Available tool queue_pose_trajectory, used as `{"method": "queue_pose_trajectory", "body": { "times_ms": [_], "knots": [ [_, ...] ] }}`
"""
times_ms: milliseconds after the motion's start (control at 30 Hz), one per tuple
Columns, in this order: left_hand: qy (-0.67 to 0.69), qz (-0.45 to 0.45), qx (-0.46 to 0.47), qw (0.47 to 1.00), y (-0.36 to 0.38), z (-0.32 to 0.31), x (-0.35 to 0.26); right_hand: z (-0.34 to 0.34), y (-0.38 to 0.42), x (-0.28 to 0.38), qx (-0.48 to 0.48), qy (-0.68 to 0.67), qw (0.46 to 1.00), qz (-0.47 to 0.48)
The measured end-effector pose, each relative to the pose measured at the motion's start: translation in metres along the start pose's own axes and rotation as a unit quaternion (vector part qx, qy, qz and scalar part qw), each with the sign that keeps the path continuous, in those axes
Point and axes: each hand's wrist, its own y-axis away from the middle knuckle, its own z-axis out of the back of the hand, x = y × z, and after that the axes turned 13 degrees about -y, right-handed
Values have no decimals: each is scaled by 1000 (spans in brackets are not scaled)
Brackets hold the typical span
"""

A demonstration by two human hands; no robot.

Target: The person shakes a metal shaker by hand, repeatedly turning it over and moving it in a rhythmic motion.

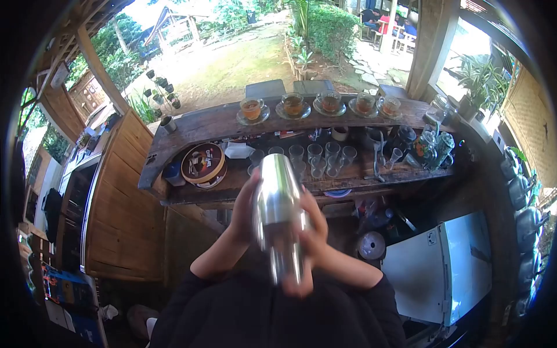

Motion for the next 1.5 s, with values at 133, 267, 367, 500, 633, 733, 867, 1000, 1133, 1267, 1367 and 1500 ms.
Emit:
{"method": "queue_pose_trajectory", "body": {
  "times_ms": [133, 267, 367, 500, 633, 733, 867, 1000, 1133, 1267, 1367, 1500],
  "knots": [
    [-125, -126, 6, 984, 18, -15, -5, -2, 5, -18, 22, 4, 996, 88],
    [224, 88, 67, 968, -29, 70, 36, -3, -19, -44, 144, 236, 951, 141],
    [67, 87, -66, 992, -4, 15, -1, 0, -8, -18, 101, 107, 981, 130],
    [-41, -166, -46, 984, 12, 0, -3, -42, 19, -59, -137, 312, 912, 226],
    [260, 70, 51, 962, -25, 82, 42, -19, -21, -53, 155, 255, 952, 71],
    [189, 83, 23, 978, 5, 47, 1, -23, -13, -27, 128, 64, 981, 128],
    [-17, -123, 26, 992, 27, 19, -16, -24, -5, -37, 186, 95, 972, 109],
    [202, 66, 55, 976, -15, 94, 2, -41, -9, -66, 175, 206, 959, 83],
    [135, 86, -12, 987, 16, 55, -36, -55, -19, -21, 99, 131, 980, 115],
    [-50, -120, 48, 990, 35, 34, -53, -66, -29, -5, 131, 116, 969, 173],
    [161, 84, -16, 983, -11, 98, -33, -81, -40, -54, 107, 229, 935, 250],
    [185, 63, 57, 979, -23, 101, -29, -85, -52, -51, 140, 256, 945, 145]
  ]
}}
